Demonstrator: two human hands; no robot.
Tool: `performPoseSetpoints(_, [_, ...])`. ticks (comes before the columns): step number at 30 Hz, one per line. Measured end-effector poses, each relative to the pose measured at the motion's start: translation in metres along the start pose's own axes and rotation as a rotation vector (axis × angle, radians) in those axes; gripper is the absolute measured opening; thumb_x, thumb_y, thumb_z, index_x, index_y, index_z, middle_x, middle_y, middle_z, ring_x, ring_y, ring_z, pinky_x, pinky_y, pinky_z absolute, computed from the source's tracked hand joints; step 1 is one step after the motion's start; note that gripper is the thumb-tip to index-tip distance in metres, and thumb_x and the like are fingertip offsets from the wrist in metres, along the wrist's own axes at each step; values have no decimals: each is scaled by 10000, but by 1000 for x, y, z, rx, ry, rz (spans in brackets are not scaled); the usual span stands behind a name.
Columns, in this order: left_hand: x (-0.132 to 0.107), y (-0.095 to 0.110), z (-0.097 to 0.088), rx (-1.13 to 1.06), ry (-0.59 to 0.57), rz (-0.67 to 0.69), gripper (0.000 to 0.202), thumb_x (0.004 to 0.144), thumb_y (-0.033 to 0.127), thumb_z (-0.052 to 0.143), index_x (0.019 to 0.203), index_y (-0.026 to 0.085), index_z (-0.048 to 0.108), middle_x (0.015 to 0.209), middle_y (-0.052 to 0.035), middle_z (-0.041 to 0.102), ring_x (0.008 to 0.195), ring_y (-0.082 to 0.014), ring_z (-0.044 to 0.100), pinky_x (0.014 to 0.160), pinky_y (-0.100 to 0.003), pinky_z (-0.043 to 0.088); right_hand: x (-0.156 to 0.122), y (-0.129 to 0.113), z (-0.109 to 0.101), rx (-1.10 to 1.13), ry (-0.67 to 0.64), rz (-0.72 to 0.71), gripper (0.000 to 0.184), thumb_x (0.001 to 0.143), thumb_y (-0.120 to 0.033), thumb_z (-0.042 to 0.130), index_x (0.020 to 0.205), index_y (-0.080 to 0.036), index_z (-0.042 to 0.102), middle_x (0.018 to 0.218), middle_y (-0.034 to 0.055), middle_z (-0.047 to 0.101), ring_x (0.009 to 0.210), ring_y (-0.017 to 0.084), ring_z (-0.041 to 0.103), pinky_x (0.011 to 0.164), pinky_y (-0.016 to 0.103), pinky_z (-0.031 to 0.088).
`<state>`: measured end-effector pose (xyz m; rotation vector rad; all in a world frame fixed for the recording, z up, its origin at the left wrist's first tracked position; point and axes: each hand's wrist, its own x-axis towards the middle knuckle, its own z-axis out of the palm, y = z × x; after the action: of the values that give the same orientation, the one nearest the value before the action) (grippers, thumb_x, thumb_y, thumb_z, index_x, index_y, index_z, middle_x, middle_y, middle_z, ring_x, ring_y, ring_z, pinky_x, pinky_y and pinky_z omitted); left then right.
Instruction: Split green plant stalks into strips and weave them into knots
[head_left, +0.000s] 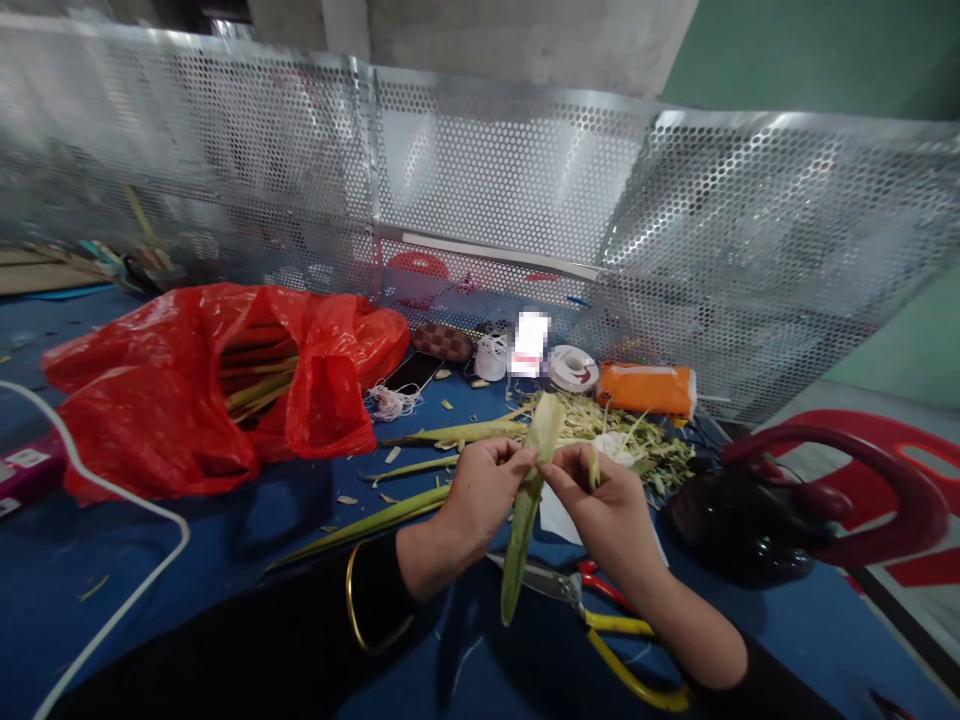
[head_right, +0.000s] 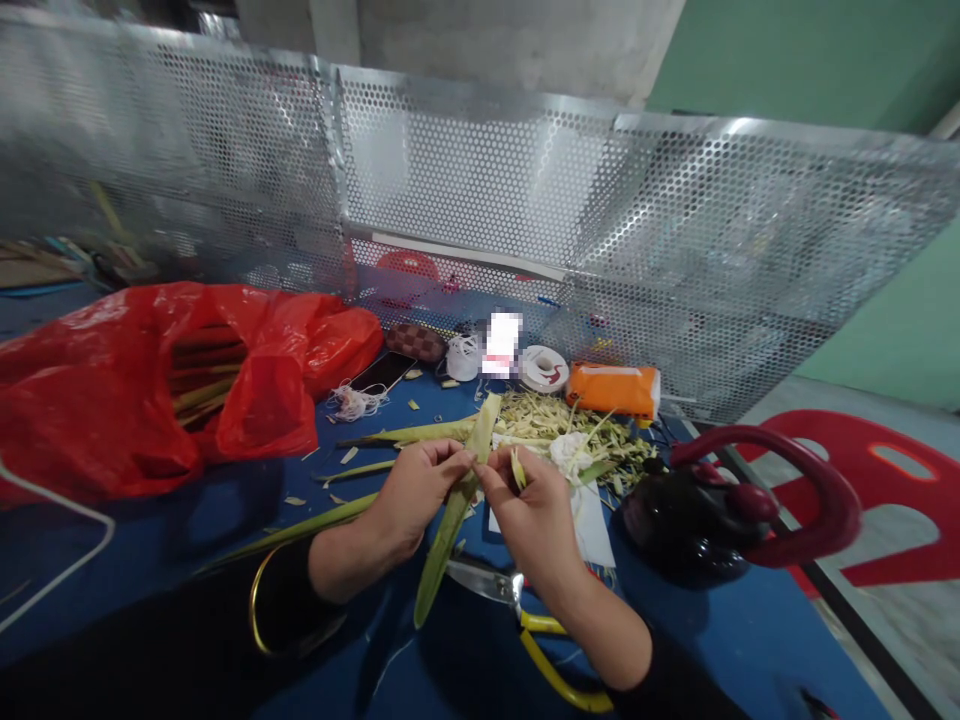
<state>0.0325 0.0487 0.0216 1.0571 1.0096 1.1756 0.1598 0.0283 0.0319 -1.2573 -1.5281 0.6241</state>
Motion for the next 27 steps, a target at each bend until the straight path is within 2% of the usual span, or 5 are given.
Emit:
performPoseSetpoints(6, [-1,4,-2,134,69,129,224,738,303,613,579,149,580,503,56,469,469,-75,387,473,-204,325,-2,4,1,-37,-51,54,206,754,-315,639,638,-192,522,495,-68,418,447,95,365,421,215,283])
performPoseSetpoints(10, [-2,4,-1,137,24,92,267,748,361,606,587,153,563,492,51,471,436,-78,397,428,-203,318,-5,7,0,-93,-25,-19,187,785,-262,600,636,-200,507,499,-69,422,449,96,377,440,217,300])
performPoseSetpoints(14, [0,1,-2,113,54,68,247,722,340,614,572,155,548,474,60,452,427,-72,373,426,-200,296,-6,5,-1,-176,5,-147,197,791,-237,598,620,-203,507,525,-57,436,484,106,394,468,226,317])
performPoseSetpoints(21, [2,2,-3,153,95,151,214,735,304,606,595,142,602,546,33,525,513,-89,432,497,-208,343,-6,5,1,-160,-66,-79,215,795,-275,628,634,-204,503,530,-65,412,487,105,383,458,226,314])
performPoseSetpoints(27, [1,0,-5,144,44,137,226,742,309,581,578,154,584,517,38,509,476,-86,428,471,-206,341,-8,6,1,-171,-53,-146,223,827,-242,589,624,-205,506,547,-50,456,505,111,405,483,231,338])
